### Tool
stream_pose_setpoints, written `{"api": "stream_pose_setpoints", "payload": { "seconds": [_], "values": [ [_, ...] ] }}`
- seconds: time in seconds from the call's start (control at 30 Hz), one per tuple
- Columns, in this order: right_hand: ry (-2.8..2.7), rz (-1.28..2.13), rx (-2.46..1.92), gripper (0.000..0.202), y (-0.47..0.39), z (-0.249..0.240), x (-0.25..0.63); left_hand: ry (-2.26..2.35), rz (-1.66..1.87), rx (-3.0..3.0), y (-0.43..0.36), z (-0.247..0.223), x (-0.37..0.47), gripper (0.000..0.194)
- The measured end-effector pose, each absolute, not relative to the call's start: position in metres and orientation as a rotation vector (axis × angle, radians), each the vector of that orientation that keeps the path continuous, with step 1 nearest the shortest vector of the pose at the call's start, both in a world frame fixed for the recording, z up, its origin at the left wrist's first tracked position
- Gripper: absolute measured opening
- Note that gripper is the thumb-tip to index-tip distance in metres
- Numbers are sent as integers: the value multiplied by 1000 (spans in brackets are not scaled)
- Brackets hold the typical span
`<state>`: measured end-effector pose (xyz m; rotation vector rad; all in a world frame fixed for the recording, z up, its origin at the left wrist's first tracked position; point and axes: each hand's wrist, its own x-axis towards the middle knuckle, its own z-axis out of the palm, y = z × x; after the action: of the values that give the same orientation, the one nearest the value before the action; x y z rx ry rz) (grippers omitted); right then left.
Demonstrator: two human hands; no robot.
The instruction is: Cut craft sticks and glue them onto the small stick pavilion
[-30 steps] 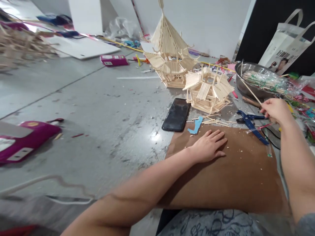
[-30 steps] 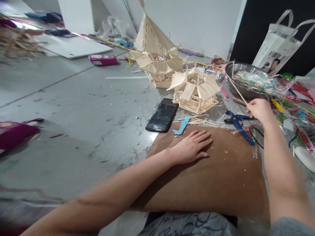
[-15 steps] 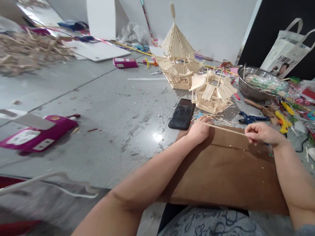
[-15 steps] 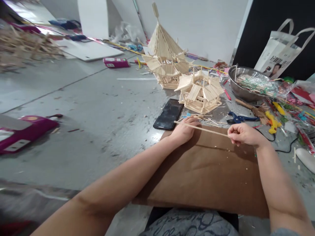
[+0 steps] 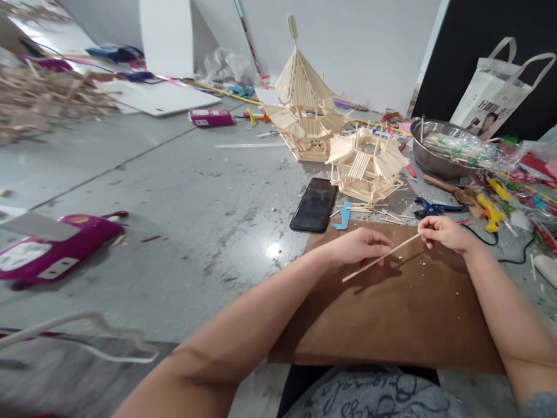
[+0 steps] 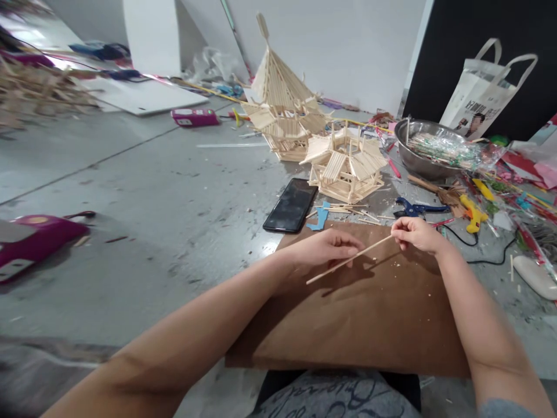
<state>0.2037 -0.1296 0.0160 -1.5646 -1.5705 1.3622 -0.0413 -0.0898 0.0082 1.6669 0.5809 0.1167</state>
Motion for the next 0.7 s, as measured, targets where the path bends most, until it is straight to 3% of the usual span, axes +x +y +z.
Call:
{"api": "stream_pose_setpoints", "payload": {
  "seconds": [0.23, 0.47, 0.7],
  "values": [
    [-1544, 1206, -1588, 28, -128, 8, 202, 651, -18, 1827, -99, 10, -35, 31],
    [-1916, 445, -1875, 17, -122, 8, 198, 678, 20, 2243, -101, 8, -32, 27],
    [-2423, 209, -2032, 21, -93, 18, 157, 703, 60, 2421, -109, -3, -29, 27]
  ]
}}
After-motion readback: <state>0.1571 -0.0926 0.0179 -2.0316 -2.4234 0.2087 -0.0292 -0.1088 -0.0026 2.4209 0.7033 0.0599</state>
